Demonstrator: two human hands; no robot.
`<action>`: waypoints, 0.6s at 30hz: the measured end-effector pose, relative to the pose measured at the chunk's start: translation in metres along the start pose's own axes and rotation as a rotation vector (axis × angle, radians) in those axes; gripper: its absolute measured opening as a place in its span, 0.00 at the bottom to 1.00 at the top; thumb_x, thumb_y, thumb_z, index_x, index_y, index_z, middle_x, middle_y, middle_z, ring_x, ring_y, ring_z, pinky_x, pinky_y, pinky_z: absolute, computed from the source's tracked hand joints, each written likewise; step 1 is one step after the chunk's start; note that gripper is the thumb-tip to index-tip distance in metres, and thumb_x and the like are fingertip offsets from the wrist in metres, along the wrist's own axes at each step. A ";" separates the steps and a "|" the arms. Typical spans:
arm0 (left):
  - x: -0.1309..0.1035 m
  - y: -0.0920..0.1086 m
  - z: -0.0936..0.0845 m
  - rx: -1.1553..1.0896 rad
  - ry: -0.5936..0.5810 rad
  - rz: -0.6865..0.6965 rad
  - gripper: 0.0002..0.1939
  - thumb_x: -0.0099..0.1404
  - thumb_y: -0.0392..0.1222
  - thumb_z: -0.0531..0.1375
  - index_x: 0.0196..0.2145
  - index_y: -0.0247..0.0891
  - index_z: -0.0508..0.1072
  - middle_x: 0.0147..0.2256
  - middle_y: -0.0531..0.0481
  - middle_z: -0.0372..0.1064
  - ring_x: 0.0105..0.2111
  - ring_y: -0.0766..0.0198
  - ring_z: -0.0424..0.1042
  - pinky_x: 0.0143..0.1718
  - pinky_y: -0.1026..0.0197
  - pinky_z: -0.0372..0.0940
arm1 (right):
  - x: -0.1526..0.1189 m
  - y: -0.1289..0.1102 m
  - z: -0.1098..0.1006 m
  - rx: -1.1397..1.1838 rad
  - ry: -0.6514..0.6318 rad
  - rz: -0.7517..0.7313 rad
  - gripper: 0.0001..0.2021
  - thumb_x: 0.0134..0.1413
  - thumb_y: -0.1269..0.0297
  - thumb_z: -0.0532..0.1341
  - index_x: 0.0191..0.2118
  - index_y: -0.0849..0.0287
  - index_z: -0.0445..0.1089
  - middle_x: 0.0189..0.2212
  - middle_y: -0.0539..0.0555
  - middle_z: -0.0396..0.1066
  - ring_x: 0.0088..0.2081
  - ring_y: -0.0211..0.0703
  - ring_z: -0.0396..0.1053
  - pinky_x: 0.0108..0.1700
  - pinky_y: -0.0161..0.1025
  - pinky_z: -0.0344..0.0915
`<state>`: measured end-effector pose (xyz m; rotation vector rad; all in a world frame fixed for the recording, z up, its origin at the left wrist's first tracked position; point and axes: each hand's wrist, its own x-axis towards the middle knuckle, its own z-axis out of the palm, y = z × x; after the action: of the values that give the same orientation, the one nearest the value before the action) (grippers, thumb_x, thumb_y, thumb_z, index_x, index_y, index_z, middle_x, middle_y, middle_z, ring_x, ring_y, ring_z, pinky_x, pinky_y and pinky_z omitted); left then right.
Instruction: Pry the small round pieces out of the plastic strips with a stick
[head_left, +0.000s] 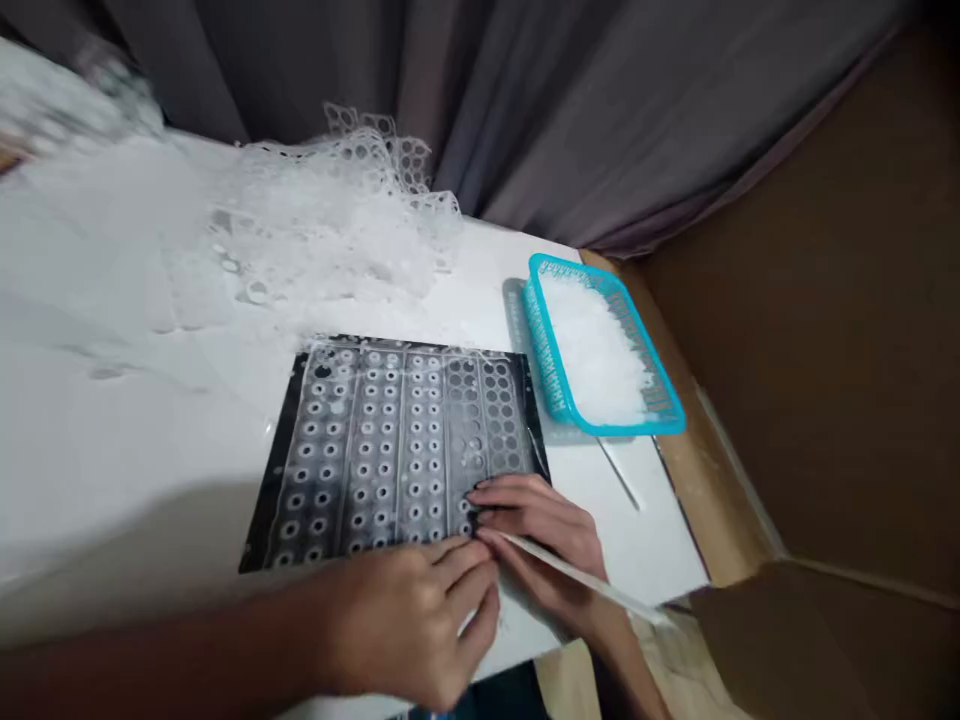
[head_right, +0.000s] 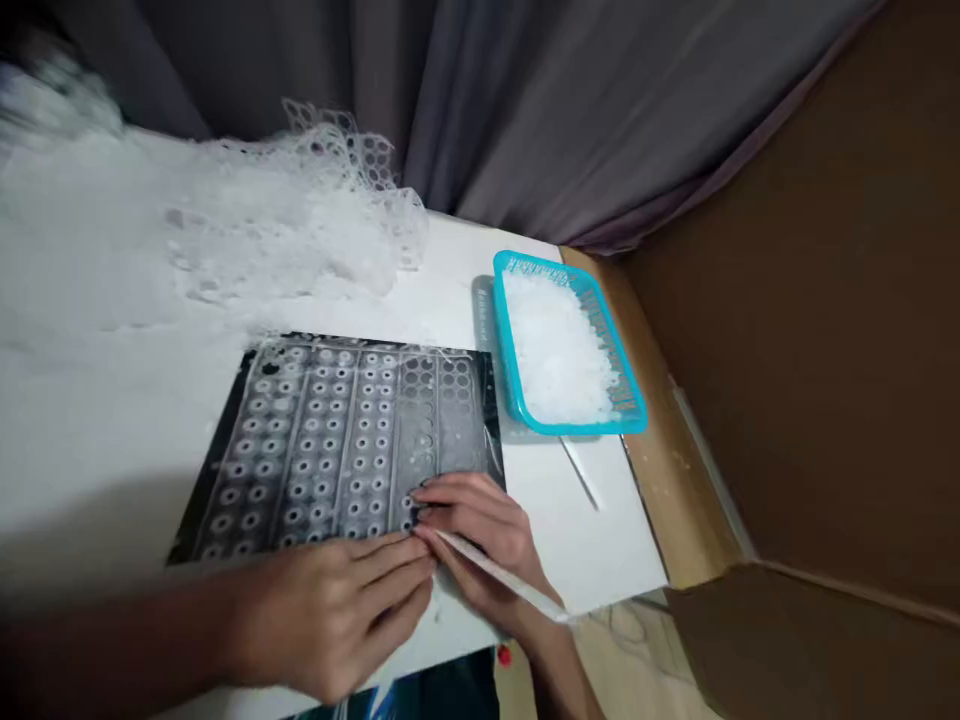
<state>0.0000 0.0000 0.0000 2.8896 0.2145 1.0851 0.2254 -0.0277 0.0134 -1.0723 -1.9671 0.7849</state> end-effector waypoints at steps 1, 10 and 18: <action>0.000 0.000 0.000 0.000 -0.001 0.003 0.12 0.69 0.33 0.60 0.43 0.27 0.84 0.38 0.37 0.83 0.40 0.51 0.84 0.45 0.54 0.81 | 0.001 0.001 0.001 -0.012 0.004 -0.018 0.13 0.63 0.80 0.70 0.49 0.58 0.79 0.51 0.59 0.84 0.53 0.51 0.80 0.56 0.52 0.78; 0.000 0.002 0.000 -0.006 0.006 0.011 0.14 0.67 0.31 0.58 0.43 0.27 0.84 0.36 0.36 0.83 0.39 0.52 0.85 0.45 0.54 0.81 | 0.008 -0.002 -0.004 -0.074 -0.105 -0.044 0.08 0.67 0.78 0.67 0.46 0.58 0.78 0.52 0.57 0.85 0.56 0.52 0.80 0.59 0.54 0.76; -0.002 0.002 -0.001 0.000 -0.007 0.013 0.13 0.68 0.32 0.58 0.43 0.27 0.83 0.37 0.36 0.83 0.40 0.52 0.84 0.46 0.54 0.81 | 0.008 0.013 -0.006 -0.216 -0.132 -0.247 0.07 0.69 0.75 0.67 0.48 0.60 0.79 0.54 0.60 0.84 0.58 0.54 0.81 0.53 0.53 0.82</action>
<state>-0.0019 -0.0024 -0.0008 2.8987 0.1966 1.0763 0.2325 -0.0135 0.0088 -0.8924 -2.2849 0.5303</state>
